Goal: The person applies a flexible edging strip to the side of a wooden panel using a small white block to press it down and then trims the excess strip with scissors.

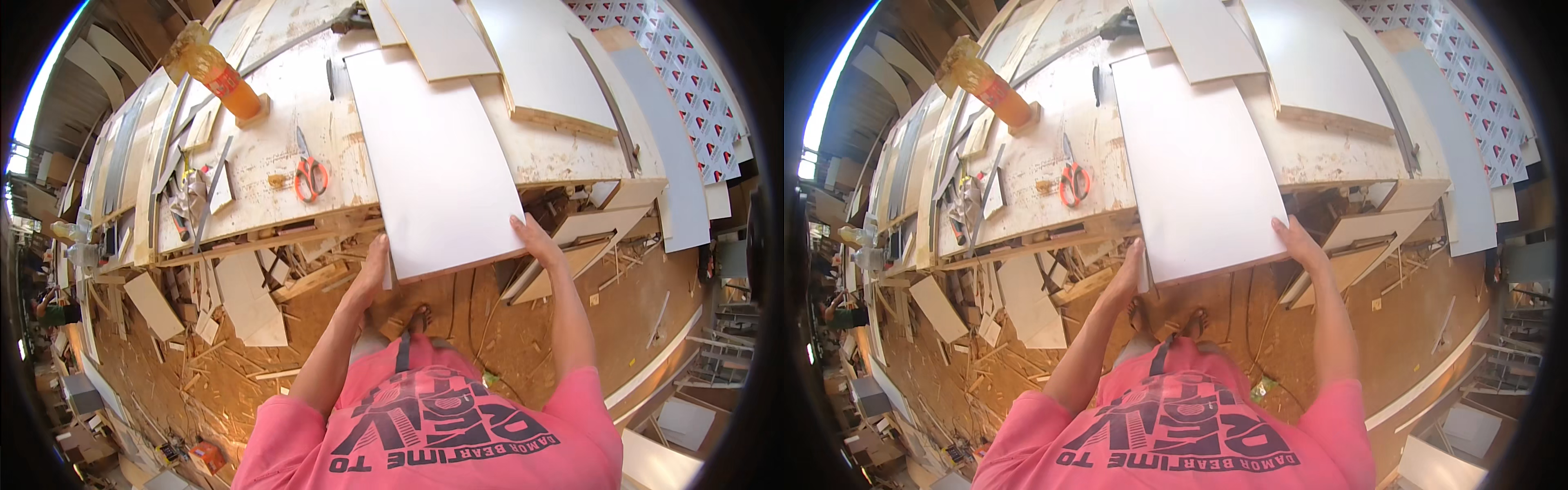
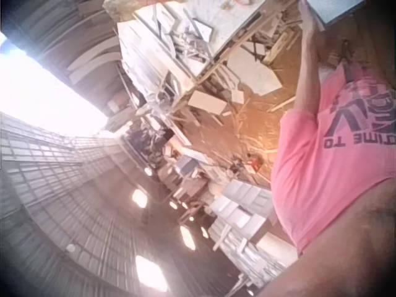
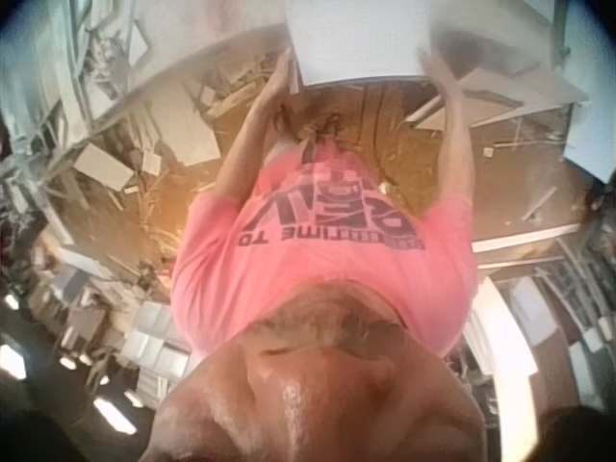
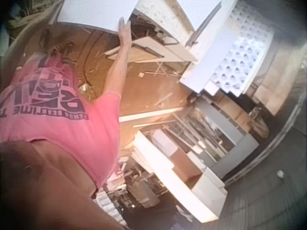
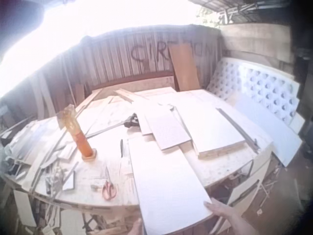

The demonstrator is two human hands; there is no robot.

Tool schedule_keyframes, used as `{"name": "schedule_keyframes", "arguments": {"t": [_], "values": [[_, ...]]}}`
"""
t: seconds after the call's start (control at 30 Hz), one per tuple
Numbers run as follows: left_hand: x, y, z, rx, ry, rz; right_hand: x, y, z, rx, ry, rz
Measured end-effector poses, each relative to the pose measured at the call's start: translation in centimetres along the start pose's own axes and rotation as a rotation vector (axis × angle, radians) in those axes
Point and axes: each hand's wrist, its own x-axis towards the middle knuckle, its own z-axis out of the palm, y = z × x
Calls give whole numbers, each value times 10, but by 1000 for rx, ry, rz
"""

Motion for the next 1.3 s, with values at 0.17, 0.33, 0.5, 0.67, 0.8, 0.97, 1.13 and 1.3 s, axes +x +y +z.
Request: {"name": "schedule_keyframes", "arguments": {"t": [0.17, 0.33, 0.5, 0.67, 0.8, 0.97, 1.13, 1.3], "values": [[16, -10, -22, -29, 56, -48, 15, 13, -18, -101, 7, 106], [-5, 3, -29, -162, -129, -3, 2, -3, 11, 166, -85, 59], [-35, 23, -59, -258, -168, -10, -34, -27, 33, 409, -137, -55], [-71, 40, -85, -168, -112, 8, -79, -45, 44, 497, -126, -90], [-100, 34, -107, -155, -238, 155, -139, -81, 47, 656, -113, -40], [-130, 44, -109, -174, -147, 315, -172, -109, 38, 829, -4, -253], [-126, 70, -111, -183, -31, 434, -172, -122, 21, 907, -166, -570], [-122, 93, -122, -302, -39, 472, -160, -143, 21, 883, -216, -810]]}}
